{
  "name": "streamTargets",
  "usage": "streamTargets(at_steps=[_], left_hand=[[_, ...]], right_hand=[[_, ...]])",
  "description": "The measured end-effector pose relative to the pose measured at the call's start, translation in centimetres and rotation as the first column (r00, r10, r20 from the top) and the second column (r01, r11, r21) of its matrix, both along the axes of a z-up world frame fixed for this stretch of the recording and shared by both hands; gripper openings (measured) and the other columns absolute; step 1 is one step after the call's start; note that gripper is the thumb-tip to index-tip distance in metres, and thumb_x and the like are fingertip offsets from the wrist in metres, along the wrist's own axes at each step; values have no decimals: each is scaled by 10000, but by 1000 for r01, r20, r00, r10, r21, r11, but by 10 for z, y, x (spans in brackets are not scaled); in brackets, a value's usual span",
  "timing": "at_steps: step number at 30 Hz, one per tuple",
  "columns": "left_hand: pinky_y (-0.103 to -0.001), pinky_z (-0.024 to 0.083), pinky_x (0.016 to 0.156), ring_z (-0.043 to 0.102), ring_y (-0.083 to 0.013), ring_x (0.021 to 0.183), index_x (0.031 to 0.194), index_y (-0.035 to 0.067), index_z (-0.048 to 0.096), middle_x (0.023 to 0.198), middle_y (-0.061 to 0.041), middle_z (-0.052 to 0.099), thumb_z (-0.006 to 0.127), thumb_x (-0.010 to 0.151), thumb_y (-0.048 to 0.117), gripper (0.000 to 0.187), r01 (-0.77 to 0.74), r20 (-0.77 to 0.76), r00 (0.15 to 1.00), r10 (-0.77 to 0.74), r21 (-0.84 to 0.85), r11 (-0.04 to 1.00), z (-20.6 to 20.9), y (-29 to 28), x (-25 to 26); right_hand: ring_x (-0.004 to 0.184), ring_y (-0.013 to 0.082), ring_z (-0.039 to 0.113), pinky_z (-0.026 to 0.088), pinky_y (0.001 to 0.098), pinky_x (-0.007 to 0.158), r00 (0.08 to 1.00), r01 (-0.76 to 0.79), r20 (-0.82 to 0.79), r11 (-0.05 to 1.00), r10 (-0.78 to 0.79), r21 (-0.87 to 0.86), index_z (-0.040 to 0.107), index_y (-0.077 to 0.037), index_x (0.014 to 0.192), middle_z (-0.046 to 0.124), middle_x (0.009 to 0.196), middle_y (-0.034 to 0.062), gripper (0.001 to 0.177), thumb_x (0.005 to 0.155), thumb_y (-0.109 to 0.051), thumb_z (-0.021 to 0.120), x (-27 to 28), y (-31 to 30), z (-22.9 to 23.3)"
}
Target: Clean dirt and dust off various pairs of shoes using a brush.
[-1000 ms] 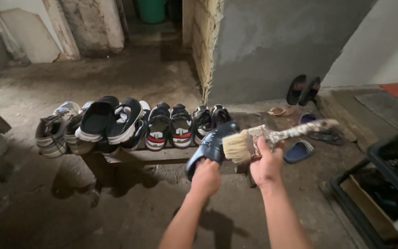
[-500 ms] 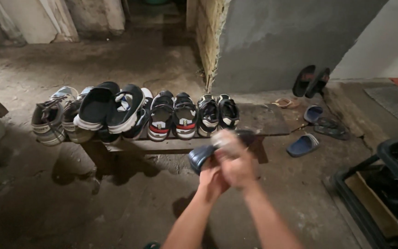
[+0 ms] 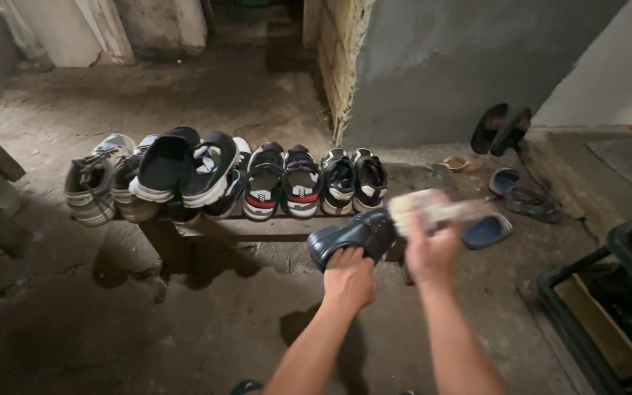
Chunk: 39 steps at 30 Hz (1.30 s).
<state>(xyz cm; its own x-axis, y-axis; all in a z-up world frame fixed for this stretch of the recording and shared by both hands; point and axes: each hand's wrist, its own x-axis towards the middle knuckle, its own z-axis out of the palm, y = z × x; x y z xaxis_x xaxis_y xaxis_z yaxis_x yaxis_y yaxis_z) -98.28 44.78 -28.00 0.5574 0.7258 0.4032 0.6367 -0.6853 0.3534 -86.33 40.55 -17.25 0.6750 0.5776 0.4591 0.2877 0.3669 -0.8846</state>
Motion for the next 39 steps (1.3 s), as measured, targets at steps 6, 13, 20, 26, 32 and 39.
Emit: streamTargets(at_steps=[6,13,20,26,32,39], left_hand=[[-447,423,1039,572,-321,1243,1330,116,588,1300,-165,640,641,791,314,577,-67,-76,996,45,-327,943,38,4,-3],[-491,348,1101,526,-360,1263,1152,74,656,1260,-201,623,709,769,363,483,-23,94,994,49,-264,964,41,-3,-16],[-515,324,1120,517,-361,1266,1128,64,666,1224,-207,624,701,750,351,476,-45,37,997,63,-371,928,47,7,-15],[-538,273,1139,444,-364,1343,1214,74,651,1327,-194,581,692,740,324,537,-62,0,998,67,-386,921,29,18,-21],[-436,345,976,459,-326,1128,1331,71,615,1207,-167,559,747,830,415,622,287,482,857,181,-739,609,12,35,-6],[-323,504,891,640,-173,1019,1329,81,601,1152,-53,694,575,955,518,576,804,795,313,519,-513,302,16,57,-18]], right_hand=[[1174,249,652,508,375,1024,861,-340,383,939,333,-52,672,-24,1189,697,1257,94,283,955,-175,720,-20,-7,-16],[1123,183,647,522,338,997,917,-201,-340,978,210,60,569,-21,1303,665,1256,76,383,976,-179,688,47,3,-23],[867,243,704,612,366,802,895,-373,135,878,426,-298,651,-84,1291,730,1174,85,348,954,-173,660,10,-13,-3],[1091,234,687,520,394,1012,935,-355,-128,855,331,-379,708,-56,1187,756,1153,103,288,986,-253,648,40,-12,-4],[1147,242,671,505,381,1040,980,-195,-95,942,175,-274,678,-49,1219,733,1235,113,383,1009,-362,610,27,-4,-11],[1099,221,666,514,366,978,926,-377,-202,771,319,-512,625,-67,1284,723,1214,93,452,866,-184,752,32,5,-39]])
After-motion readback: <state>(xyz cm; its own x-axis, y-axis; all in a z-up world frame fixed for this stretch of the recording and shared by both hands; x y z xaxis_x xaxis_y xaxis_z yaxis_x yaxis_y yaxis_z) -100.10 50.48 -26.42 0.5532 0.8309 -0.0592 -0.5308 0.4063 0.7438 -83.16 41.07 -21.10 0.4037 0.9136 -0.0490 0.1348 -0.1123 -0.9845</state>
